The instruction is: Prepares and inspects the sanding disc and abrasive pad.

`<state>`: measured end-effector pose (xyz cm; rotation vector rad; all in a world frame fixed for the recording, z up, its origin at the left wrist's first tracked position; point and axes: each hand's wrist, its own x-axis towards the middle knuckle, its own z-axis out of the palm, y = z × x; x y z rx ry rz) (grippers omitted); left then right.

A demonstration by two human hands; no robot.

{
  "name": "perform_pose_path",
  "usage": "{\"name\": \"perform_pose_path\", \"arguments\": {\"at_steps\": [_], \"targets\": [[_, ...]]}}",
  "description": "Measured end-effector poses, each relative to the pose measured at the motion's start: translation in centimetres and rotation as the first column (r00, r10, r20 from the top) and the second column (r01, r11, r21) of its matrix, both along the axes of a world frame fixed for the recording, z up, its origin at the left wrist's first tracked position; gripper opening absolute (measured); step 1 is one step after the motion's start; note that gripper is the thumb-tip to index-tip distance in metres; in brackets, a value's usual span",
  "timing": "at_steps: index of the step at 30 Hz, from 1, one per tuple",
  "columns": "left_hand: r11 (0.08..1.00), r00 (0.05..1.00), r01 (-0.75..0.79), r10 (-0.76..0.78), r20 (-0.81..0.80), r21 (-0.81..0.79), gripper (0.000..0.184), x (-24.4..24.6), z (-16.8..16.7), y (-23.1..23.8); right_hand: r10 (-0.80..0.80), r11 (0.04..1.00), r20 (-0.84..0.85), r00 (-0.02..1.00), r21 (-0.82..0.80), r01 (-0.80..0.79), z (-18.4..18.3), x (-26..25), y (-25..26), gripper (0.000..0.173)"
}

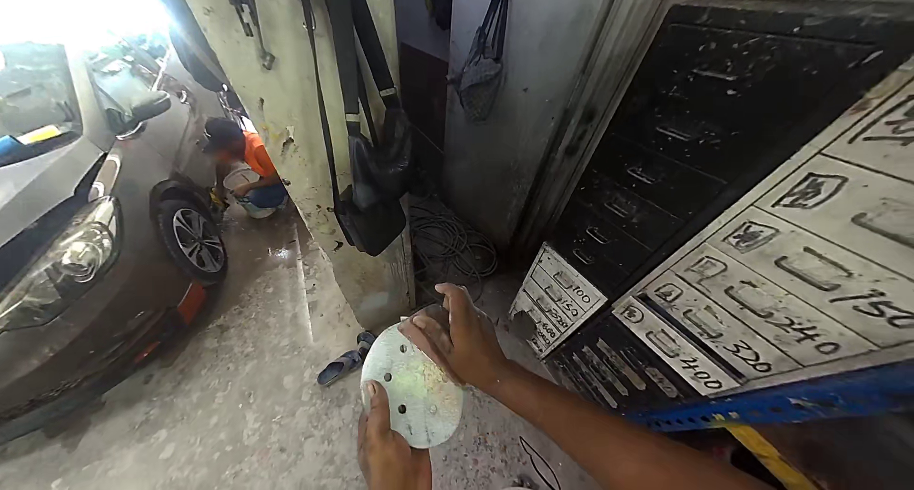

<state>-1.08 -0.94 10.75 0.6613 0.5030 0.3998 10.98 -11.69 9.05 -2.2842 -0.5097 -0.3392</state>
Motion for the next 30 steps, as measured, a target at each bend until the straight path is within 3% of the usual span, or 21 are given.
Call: {"name": "perform_pose_path", "arguments": {"at_steps": [4,9,11,14,16,18,20,22,27,30], "targets": [[0.999,0.998,0.028,-0.026,0.052,-0.034,0.047,0.4,-0.8,0.1,0.000,1.000,-0.078,0.997,0.012,0.001,-0.8,-2.7,-0.6,0.066],[0.999,0.999,0.028,-0.027,0.029,-0.019,0.047,0.1,-0.2,-0.6,-0.084,0.996,-0.029,0.996,-0.034,0.083,0.5,1.1,-1.2,0.064],[0.999,0.998,0.034,-0.034,0.048,0.005,0.046,0.4,0.3,-0.1,-0.116,0.992,-0.157,0.981,0.028,0.122,0.3,0.9,-1.4,0.068],[0.995,0.991,0.076,-0.083,0.100,0.069,0.042,0.2,0.8,-0.3,-0.132,0.936,-0.484,0.865,0.226,0.270,0.0,4.5,-3.2,0.068],[0.995,0.996,0.048,-0.055,0.076,0.092,0.040,0.2,1.3,-0.4,-0.007,0.849,-0.650,0.760,0.398,0.348,0.1,5.7,-4.0,0.052],[0.995,0.998,0.017,-0.023,0.057,0.101,0.038,0.4,1.2,0.3,0.309,0.668,-0.750,0.584,0.609,0.428,0.4,4.8,-4.6,0.035],[0.994,0.999,0.001,-0.006,0.041,0.114,0.038,0.2,0.7,0.7,0.759,0.360,-0.549,0.351,0.802,0.476,-0.7,4.2,-6.7,0.039],[0.990,1.000,-0.019,0.015,0.027,0.138,0.038,-0.1,0.3,1.0,0.936,0.168,-0.289,0.200,0.867,0.470,-1.9,3.8,-7.7,0.041],[0.978,0.997,-0.071,0.073,-0.005,0.194,0.034,-0.1,0.9,0.9,0.991,0.074,-0.116,0.069,0.895,0.441,-2.2,2.5,-7.9,0.042],[0.969,0.997,-0.070,0.078,-0.023,0.238,0.034,0.0,1.7,0.5,0.993,0.092,-0.118,0.033,0.899,0.429,-2.3,2.1,-7.7,0.043]]}}
